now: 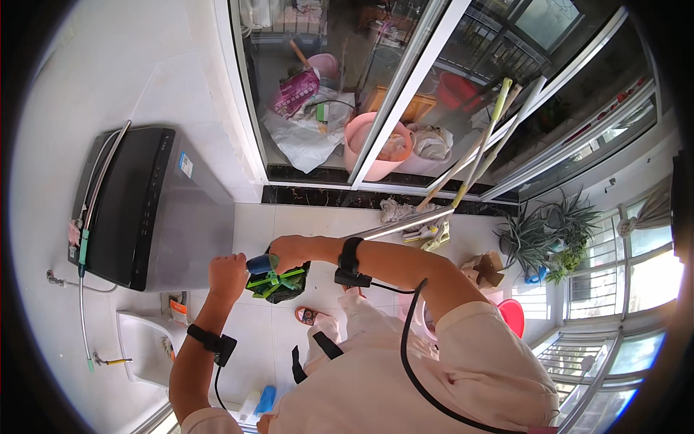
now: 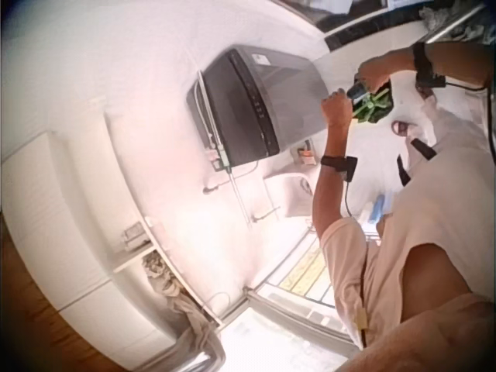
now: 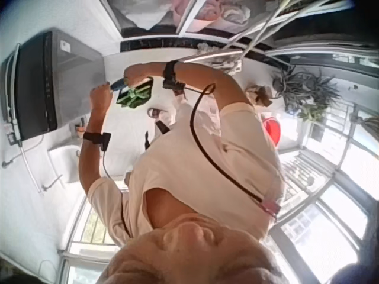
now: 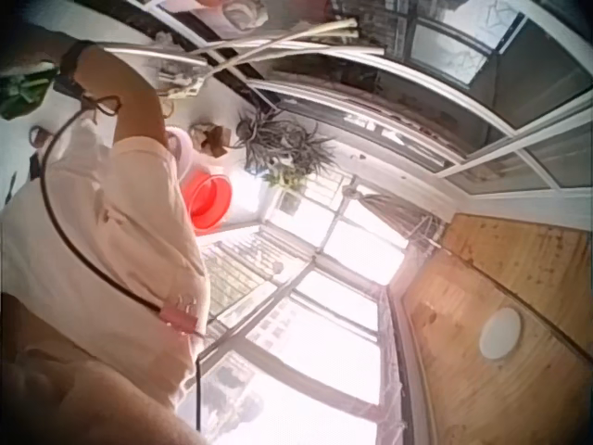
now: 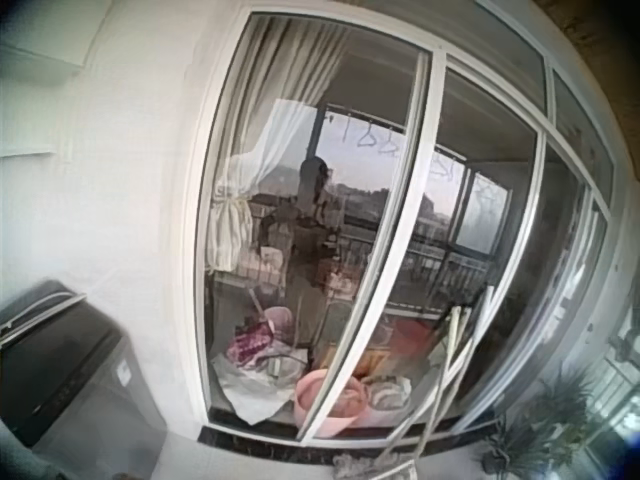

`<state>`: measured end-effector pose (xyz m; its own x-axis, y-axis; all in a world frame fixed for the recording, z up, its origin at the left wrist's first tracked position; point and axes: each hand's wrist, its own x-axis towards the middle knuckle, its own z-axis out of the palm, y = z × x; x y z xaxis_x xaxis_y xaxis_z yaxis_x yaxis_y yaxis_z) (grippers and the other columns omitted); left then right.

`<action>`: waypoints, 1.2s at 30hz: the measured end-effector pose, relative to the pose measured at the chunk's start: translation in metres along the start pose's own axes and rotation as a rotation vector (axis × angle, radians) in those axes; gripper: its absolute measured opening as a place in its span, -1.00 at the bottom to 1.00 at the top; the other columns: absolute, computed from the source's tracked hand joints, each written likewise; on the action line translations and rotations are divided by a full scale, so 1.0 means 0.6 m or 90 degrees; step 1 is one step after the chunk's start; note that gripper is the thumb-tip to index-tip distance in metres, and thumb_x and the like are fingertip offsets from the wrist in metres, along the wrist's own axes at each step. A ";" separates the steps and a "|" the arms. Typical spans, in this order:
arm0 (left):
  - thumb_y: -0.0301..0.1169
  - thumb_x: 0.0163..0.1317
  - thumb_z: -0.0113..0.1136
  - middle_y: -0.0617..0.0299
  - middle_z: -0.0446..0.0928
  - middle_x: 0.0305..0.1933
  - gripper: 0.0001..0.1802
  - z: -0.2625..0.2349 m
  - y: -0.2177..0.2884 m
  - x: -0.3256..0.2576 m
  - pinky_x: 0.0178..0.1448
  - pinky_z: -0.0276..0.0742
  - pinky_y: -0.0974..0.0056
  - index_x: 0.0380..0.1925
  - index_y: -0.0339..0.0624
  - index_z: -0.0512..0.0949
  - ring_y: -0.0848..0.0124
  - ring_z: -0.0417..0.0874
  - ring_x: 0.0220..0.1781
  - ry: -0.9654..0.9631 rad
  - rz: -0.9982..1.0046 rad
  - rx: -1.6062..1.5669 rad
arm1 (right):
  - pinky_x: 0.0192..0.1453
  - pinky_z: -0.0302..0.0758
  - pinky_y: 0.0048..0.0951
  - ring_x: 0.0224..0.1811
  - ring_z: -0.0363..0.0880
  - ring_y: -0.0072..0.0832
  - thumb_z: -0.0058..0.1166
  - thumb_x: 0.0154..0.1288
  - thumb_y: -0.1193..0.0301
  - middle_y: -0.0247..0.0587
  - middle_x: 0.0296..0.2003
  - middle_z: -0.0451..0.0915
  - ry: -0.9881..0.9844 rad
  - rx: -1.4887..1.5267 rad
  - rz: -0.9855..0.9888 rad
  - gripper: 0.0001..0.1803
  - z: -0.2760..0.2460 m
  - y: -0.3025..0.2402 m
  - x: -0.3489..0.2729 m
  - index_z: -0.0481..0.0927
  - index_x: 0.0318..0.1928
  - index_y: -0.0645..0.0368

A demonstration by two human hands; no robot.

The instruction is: The person assembles a cleaning tool by connecting a squeegee head to a pole and joining sections of the handle together on a balcony.

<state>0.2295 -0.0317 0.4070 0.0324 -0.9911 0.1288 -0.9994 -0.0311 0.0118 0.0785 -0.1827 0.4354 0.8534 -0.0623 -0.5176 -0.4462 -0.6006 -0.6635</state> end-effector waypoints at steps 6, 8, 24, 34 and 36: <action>-0.40 -0.21 0.24 0.10 0.52 -0.60 -0.88 0.008 0.003 0.025 -0.41 0.45 0.12 -0.64 -0.16 0.52 0.15 0.57 -0.49 -0.134 -0.055 -0.087 | -0.29 0.53 -0.20 -0.39 0.60 -0.14 0.18 -0.14 0.31 -0.06 -0.48 0.59 0.216 -0.236 -0.049 -0.75 0.050 0.053 0.031 0.61 -0.43 0.21; -0.35 -0.24 0.26 0.03 0.52 -0.59 -0.82 0.032 -0.006 0.001 -0.36 0.48 0.08 -0.60 -0.20 0.57 0.08 0.57 -0.46 -0.173 -0.097 -0.153 | -0.30 0.52 -0.21 -0.38 0.60 -0.16 0.17 -0.08 0.31 -0.12 -0.47 0.58 0.190 -0.286 -0.068 -0.76 0.051 0.039 0.028 0.57 -0.39 0.17; -0.41 -0.06 0.11 0.28 0.45 -0.47 -0.86 -0.009 0.048 0.029 -0.29 0.36 0.29 -0.43 -0.06 0.42 0.35 0.54 -0.39 0.058 -0.048 -0.021 | -0.60 0.40 -0.43 -0.70 0.46 -0.47 0.11 -0.04 0.36 -0.22 -0.69 0.48 -0.147 0.140 0.080 -0.81 -0.037 0.068 0.002 0.54 -0.42 0.22; -0.36 -0.15 0.21 0.14 0.50 -0.62 -0.86 0.009 0.042 0.035 -0.41 0.43 0.08 -0.61 -0.15 0.49 0.13 0.57 -0.51 -0.137 -0.119 -0.161 | -0.28 0.53 -0.29 -0.43 0.60 -0.24 0.11 -0.13 0.31 -0.05 -0.50 0.59 0.076 -0.197 -0.062 -0.75 -0.020 0.062 -0.009 0.57 -0.39 0.16; -0.35 -0.17 0.22 0.11 0.51 -0.60 -0.85 0.015 0.044 0.037 -0.39 0.45 0.07 -0.58 -0.16 0.51 0.11 0.57 -0.49 -0.146 -0.120 -0.190 | -0.21 0.51 -0.20 -0.32 0.59 -0.16 0.14 -0.11 0.29 -0.03 -0.43 0.59 0.065 -0.237 -0.039 -0.75 -0.018 0.070 -0.010 0.56 -0.38 0.14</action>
<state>0.2036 -0.0558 0.4010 0.1790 -0.9757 -0.1265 -0.9291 -0.2099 0.3045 0.0575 -0.2162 0.4163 0.9063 -0.0847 -0.4141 -0.2809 -0.8528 -0.4402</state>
